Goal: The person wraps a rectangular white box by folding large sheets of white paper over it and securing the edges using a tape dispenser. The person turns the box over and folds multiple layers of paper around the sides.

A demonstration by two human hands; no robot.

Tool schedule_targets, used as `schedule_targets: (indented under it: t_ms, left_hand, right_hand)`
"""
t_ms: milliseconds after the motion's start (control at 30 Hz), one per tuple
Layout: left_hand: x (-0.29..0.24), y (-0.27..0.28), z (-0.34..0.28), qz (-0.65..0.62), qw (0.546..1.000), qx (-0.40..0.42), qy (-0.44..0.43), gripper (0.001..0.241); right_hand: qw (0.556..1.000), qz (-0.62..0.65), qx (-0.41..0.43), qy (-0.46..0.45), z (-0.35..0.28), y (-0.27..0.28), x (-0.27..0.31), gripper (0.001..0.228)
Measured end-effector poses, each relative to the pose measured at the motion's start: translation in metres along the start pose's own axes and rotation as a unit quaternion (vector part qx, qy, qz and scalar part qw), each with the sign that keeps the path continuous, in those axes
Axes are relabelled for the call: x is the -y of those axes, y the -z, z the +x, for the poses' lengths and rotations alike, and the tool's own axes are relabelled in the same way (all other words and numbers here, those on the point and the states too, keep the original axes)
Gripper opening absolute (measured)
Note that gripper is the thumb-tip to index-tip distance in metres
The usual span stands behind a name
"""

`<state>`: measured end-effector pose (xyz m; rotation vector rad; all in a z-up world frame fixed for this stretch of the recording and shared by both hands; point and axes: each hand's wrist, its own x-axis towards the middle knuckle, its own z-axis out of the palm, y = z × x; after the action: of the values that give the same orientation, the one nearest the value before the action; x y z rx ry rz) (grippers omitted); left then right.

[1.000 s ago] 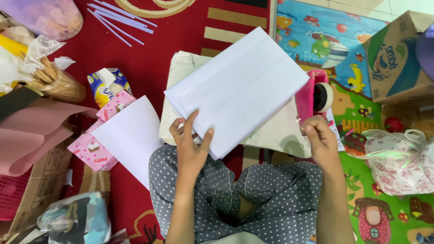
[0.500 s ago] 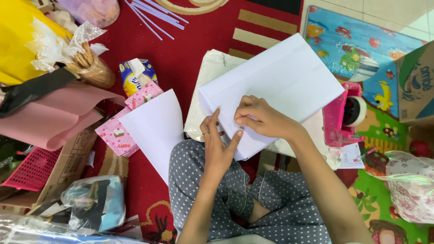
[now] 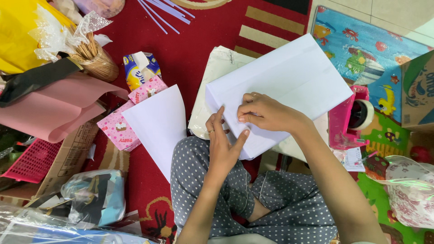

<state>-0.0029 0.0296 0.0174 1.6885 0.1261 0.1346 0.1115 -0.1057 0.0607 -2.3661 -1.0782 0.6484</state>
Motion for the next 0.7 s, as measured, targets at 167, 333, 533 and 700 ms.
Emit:
schedule_targets:
  t_ms: [167,333,533,700]
  left_hand:
    - [0.003,0.0,-0.001,0.006,1.0,0.006,-0.005,0.076]
    - [0.002,0.0,0.001,0.011,1.0,0.008,-0.007,0.077]
    - [-0.002,0.0,-0.002,0.01,1.0,0.017,0.001,0.076]
    - [-0.001,-0.001,-0.001,0.008,1.0,0.015,0.007,0.075]
  right_hand:
    - [1.0,-0.016,-0.006,-0.023,0.002,0.004,0.013,0.021]
    - [0.998,-0.023,-0.004,-0.057,0.006,0.005,0.023,0.031]
    - [0.977,-0.153,0.03,-0.143,0.014,0.003,0.031,0.033]
    - [0.954,-0.207,0.026,-0.215,0.019,0.001,0.02,0.051]
